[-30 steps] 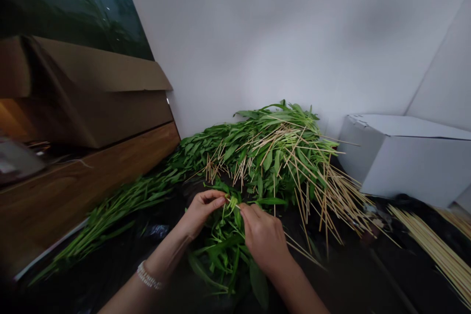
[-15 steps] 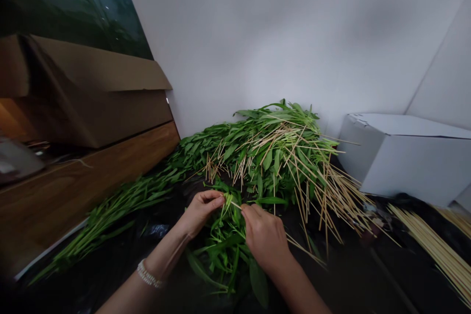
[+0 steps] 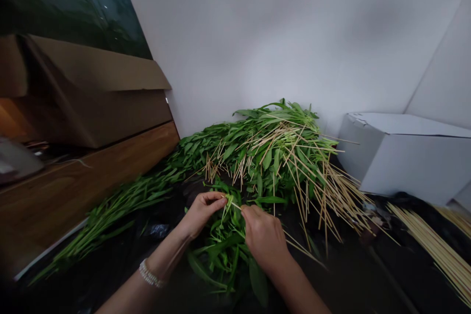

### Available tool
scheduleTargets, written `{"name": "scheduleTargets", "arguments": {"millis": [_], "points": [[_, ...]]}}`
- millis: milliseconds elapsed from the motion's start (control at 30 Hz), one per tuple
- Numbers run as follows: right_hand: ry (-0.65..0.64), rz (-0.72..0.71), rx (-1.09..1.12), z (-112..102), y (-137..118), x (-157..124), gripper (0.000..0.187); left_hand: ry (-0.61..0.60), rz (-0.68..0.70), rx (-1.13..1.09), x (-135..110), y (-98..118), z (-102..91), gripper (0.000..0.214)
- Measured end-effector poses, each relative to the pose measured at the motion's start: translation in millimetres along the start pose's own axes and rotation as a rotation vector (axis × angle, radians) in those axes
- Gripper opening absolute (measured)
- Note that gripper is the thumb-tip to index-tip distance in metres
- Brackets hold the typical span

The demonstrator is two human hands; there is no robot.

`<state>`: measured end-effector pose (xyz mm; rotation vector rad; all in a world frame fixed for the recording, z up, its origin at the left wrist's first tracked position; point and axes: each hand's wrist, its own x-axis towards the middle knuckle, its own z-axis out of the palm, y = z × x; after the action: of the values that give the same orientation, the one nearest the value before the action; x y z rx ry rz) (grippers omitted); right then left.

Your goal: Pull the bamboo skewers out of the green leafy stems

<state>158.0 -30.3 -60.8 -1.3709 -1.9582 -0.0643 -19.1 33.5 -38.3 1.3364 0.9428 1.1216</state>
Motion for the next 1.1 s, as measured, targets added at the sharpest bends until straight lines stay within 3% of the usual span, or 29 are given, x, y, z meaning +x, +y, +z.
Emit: {"name": "scheduleTargets", "arguments": {"millis": [467, 567, 667, 767, 900, 1000, 1100], "points": [[0.037, -0.015, -0.022, 1, -5, 2, 0.027, -0.069, 0.034, 0.024, -4, -2, 8.0, 0.025], [0.159, -0.011, -0.012, -8, 2, 5, 0.029, 0.023, 0.093, 0.056, -4, 1, 6.7, 0.027], [0.418, 0.060, -0.021, -24, 12, 10, 0.027, 0.073, 0.218, 0.185, -7, 5, 8.1, 0.026], [0.604, 0.119, -0.061, -38, 19, 15, 0.023, -0.162, 0.332, 0.388, -17, 7, 14.8, 0.022], [0.602, 0.107, -0.063, -41, 20, 16, 0.022, -0.543, 0.443, 0.754, -28, 3, 23.6, 0.035], [0.586, 0.076, -0.066, -37, 20, 16, 0.022, -0.628, 0.458, 0.866, -30, 3, 23.0, 0.034], [0.591, 0.074, -0.070, -35, 20, 15, 0.022, -0.668, 0.413, 0.714, -28, 12, 16.5, 0.017]]}}
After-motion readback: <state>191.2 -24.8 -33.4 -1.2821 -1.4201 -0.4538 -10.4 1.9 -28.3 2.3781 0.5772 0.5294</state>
